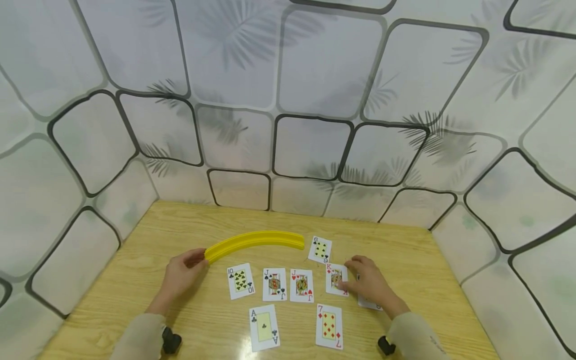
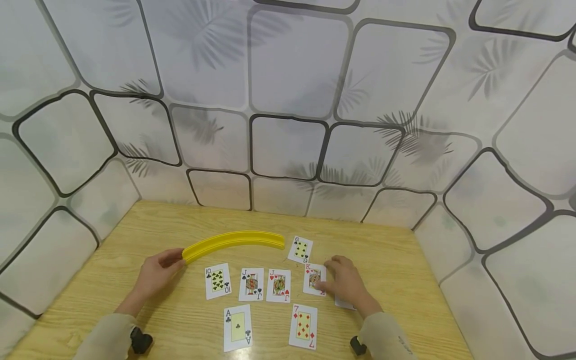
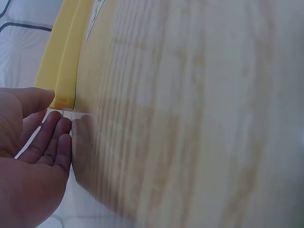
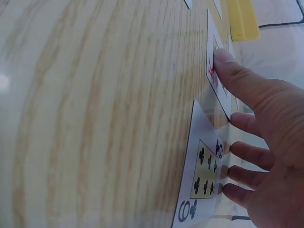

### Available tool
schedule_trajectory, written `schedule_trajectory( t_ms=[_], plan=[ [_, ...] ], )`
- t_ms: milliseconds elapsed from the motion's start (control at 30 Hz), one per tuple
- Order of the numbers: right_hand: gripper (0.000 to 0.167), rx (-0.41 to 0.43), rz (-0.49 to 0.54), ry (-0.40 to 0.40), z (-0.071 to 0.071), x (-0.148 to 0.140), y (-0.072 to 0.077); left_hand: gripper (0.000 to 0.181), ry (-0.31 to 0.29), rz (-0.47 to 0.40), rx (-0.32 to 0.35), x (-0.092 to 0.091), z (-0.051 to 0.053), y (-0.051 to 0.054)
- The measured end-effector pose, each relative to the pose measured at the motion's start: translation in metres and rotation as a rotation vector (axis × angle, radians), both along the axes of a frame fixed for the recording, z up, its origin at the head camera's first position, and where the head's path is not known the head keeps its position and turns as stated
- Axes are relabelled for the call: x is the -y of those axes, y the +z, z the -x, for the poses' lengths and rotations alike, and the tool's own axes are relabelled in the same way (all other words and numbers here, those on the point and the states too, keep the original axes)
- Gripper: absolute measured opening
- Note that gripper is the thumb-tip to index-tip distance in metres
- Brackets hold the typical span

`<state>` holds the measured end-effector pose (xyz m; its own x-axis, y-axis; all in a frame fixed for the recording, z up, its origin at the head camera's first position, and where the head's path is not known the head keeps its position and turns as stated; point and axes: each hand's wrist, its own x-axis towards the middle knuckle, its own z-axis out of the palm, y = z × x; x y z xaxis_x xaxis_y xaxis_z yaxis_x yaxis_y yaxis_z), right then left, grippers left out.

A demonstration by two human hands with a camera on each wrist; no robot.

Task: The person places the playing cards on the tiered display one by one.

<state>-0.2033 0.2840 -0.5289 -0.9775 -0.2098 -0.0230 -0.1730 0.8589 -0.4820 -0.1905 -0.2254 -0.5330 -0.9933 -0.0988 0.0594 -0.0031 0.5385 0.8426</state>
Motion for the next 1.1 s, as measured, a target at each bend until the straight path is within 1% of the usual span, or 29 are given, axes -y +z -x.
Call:
schedule_trajectory(
  t_ms=[233, 333, 533, 733, 800, 900, 967, 1100],
  plan=[
    [0.072, 0.002, 0.015, -0.012, 0.000, 0.001, 0.001, 0.036, 0.004, 0.009, -0.013, 0.000, 0.002, -0.002],
    [0.072, 0.004, 0.022, -0.023, 0.001, 0.002, 0.002, 0.036, 0.008, 0.011, -0.007, -0.001, 0.002, -0.002],
    [0.075, 0.037, 0.050, -0.066, 0.001, 0.005, 0.004, 0.036, 0.016, -0.004, 0.007, -0.001, 0.002, -0.002],
    [0.074, 0.036, 0.068, -0.079, 0.003, 0.009, 0.004, 0.036, 0.018, 0.000, -0.002, 0.000, 0.003, -0.003],
    [0.072, 0.032, 0.073, -0.079, 0.004, 0.010, 0.004, 0.036, 0.020, -0.001, -0.010, -0.001, 0.004, -0.004],
    [0.063, 0.014, 0.093, -0.069, 0.005, 0.011, 0.004, 0.035, 0.017, -0.011, -0.024, -0.002, 0.004, -0.004],
    [0.056, -0.002, 0.119, -0.056, 0.006, 0.011, 0.005, 0.035, 0.018, -0.015, -0.030, -0.002, 0.004, -0.004],
    [0.038, -0.024, 0.191, -0.021, 0.007, 0.011, 0.008, 0.034, 0.034, 0.003, -0.027, -0.004, 0.004, -0.005]
  ],
)
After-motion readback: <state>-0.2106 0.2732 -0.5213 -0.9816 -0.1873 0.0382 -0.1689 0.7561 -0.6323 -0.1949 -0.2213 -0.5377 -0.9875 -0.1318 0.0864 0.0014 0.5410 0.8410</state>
